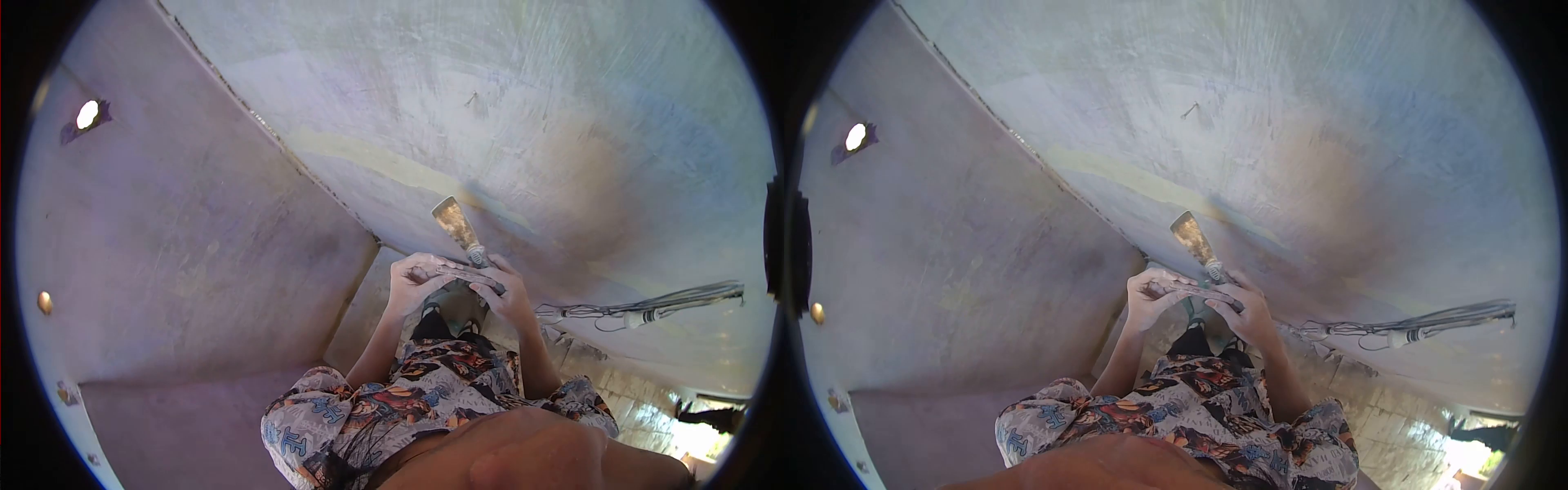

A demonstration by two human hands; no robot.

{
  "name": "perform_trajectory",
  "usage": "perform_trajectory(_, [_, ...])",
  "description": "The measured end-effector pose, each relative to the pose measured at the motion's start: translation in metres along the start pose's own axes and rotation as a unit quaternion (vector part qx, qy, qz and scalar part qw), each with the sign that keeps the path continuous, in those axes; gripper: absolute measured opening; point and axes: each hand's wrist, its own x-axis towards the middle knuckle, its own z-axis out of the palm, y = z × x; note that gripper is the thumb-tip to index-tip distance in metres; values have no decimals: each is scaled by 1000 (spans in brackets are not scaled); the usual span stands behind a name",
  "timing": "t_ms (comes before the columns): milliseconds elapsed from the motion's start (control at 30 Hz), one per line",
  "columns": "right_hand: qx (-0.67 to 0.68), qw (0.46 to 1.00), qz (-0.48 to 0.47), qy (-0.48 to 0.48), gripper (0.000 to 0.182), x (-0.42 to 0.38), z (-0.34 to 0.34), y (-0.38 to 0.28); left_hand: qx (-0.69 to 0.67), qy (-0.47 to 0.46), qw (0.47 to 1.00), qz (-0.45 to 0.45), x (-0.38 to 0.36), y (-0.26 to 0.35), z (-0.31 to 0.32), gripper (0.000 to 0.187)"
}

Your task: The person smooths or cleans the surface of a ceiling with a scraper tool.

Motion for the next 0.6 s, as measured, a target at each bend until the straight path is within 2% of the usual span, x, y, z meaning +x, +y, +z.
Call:
perform_trajectory(133, [41, 998, -3, 41, 20, -8, 1, -11, 47, -11, 999, -4, 0, -23, -8, 17])
perform_trajectory(167, [95, 994, 10, 55, 19, -10, 1, -18, 44, -20, 999, -4, 2, -38, -13, 17])
perform_trajectory(200, [150, 986, 26, 66, 18, -13, 0, -24, -52, -18, 998, -25, 5, -43, -12, 21])
perform_trajectory(233, [149, 986, 28, 74, 18, -17, -2, -22, -145, -16, 988, -47, 4, -50, -10, 29])
perform_trajectory(300, [197, 979, 53, 2, 19, -22, -4, -12, -151, -9, 985, -86, -1, -48, 14, 30])
perform_trajectory(333, [197, 979, 56, 9, 19, -24, -4, -10, -156, 7, 980, -120, 0, -36, 29, 31])
perform_trajectory(367, [252, 963, 89, -44, 20, -24, -4, -9, -157, 3, 980, -125, 4, -24, 38, 31])
perform_trajectory(400, [305, 940, 120, -97, 21, -25, -4, -7, -144, -103, 979, -107, 12, -13, 46, 30])
perform_trajectory(433, [304, 940, 122, -94, 21, -25, -2, -6, -131, -205, 966, -86, 19, -7, 51, 30])
perform_trajectory(533, [368, 919, 113, -86, 22, -21, 11, -10, -193, -184, 961, -73, 25, -9, 52, 29])
perform_trajectory(567, [321, 947, 15, -17, 21, -14, 12, -22, -192, -189, 960, -74, 28, -10, 47, 29])
perform_trajectory(600, [268, 958, -81, 53, 20, -10, 11, -28, -148, -134, 980, -25, 30, -10, 35, 29])
